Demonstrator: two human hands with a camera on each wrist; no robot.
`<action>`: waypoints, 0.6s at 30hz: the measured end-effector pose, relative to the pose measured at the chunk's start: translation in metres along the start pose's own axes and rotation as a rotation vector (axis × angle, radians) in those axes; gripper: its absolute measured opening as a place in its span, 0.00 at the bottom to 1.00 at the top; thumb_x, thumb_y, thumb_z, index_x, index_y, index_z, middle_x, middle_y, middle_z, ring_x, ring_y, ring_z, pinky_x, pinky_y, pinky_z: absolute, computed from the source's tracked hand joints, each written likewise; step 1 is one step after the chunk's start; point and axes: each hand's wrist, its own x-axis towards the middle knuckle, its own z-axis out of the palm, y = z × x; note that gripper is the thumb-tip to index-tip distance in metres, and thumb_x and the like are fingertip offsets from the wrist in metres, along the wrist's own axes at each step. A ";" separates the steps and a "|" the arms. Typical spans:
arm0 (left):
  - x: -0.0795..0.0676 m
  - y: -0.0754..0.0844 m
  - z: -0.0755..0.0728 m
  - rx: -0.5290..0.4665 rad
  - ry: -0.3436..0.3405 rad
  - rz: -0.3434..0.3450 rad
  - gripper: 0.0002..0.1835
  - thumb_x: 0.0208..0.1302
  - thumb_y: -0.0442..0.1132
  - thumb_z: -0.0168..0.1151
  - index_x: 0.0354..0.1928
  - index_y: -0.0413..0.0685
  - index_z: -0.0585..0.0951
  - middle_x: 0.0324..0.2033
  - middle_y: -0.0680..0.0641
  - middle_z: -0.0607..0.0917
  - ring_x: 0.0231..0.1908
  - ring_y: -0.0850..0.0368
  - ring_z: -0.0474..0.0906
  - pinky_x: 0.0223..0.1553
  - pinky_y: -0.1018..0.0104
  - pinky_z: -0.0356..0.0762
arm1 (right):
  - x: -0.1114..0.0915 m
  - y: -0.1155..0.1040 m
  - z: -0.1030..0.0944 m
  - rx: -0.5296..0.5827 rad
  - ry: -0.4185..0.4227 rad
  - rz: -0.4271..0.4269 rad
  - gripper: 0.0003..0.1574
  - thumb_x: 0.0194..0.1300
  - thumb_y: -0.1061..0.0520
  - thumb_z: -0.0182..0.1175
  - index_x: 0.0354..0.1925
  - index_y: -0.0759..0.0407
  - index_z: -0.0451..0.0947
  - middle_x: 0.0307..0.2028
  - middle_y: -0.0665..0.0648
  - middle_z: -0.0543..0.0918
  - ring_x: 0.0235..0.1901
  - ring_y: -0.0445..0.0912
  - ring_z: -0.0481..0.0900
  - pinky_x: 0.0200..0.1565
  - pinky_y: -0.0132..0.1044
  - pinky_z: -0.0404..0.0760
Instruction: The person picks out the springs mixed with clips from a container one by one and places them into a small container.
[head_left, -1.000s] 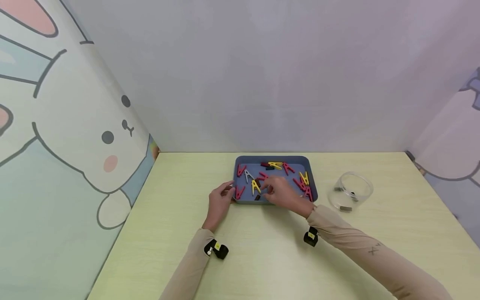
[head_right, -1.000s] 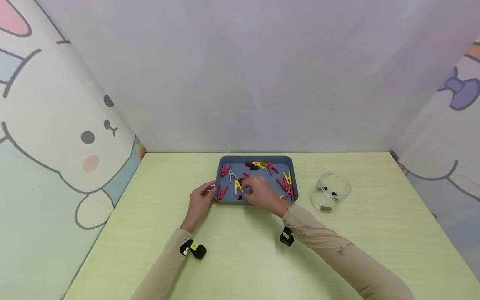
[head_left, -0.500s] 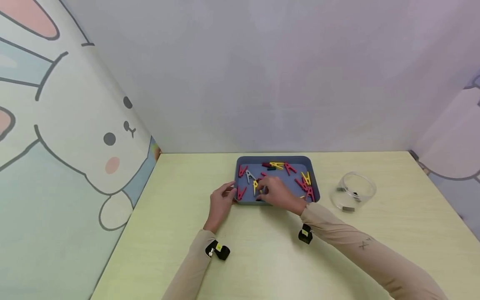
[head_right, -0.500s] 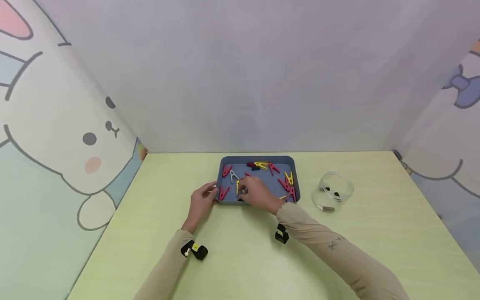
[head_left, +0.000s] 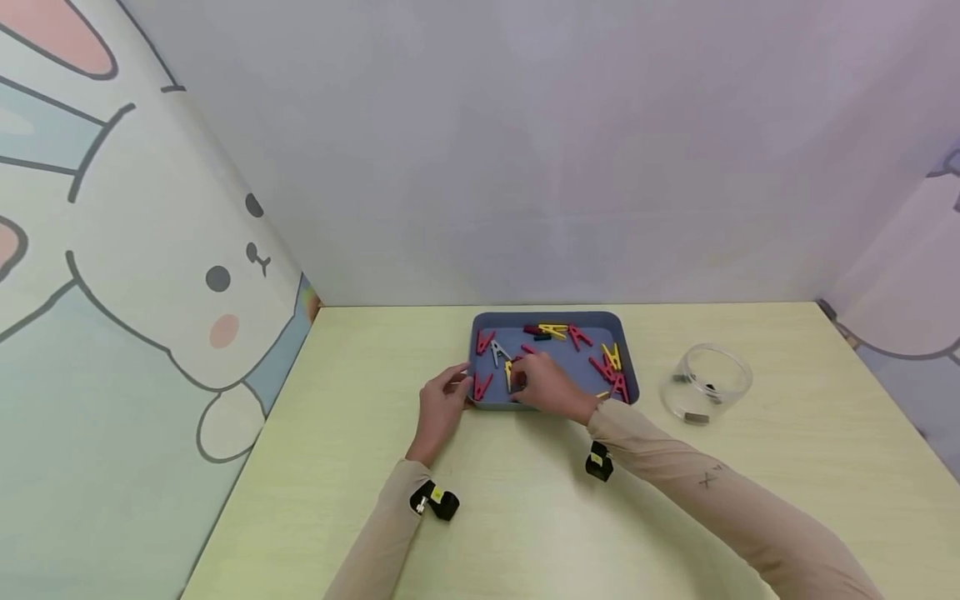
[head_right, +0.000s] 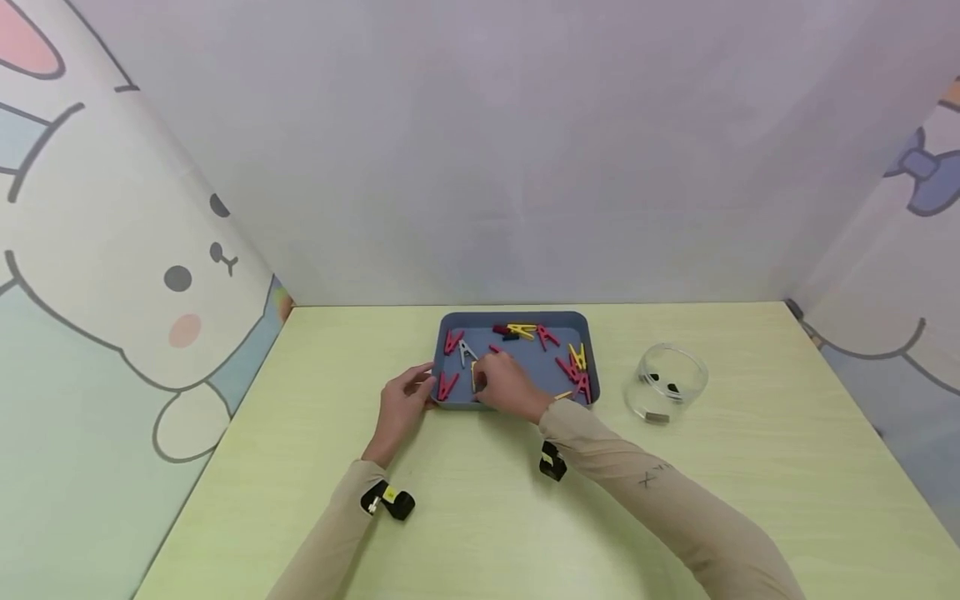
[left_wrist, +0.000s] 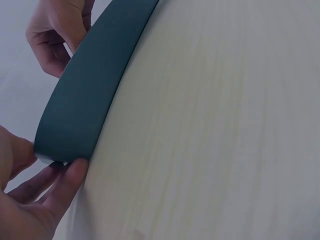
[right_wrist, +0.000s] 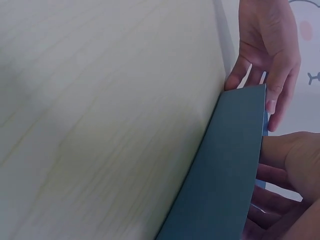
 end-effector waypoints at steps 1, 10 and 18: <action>-0.001 0.001 -0.001 -0.004 -0.003 0.003 0.15 0.65 0.31 0.59 0.54 0.37 0.79 0.40 0.38 0.83 0.37 0.45 0.83 0.29 0.62 0.84 | 0.001 0.000 0.000 -0.004 -0.001 -0.006 0.08 0.47 0.64 0.74 0.26 0.60 0.82 0.23 0.50 0.79 0.24 0.39 0.75 0.27 0.32 0.79; -0.012 0.036 -0.007 -0.062 -0.049 -0.001 0.16 0.64 0.26 0.57 0.54 0.31 0.78 0.42 0.27 0.79 0.41 0.32 0.79 0.34 0.44 0.82 | 0.007 0.000 0.000 -0.052 -0.039 -0.024 0.08 0.46 0.66 0.73 0.26 0.62 0.82 0.24 0.52 0.80 0.25 0.41 0.75 0.28 0.33 0.79; -0.003 0.010 -0.002 -0.047 -0.020 -0.011 0.16 0.65 0.29 0.58 0.54 0.33 0.78 0.41 0.31 0.81 0.39 0.37 0.81 0.30 0.52 0.84 | 0.010 -0.003 -0.001 -0.075 -0.050 -0.058 0.07 0.46 0.72 0.68 0.23 0.63 0.81 0.22 0.51 0.79 0.24 0.42 0.74 0.25 0.32 0.76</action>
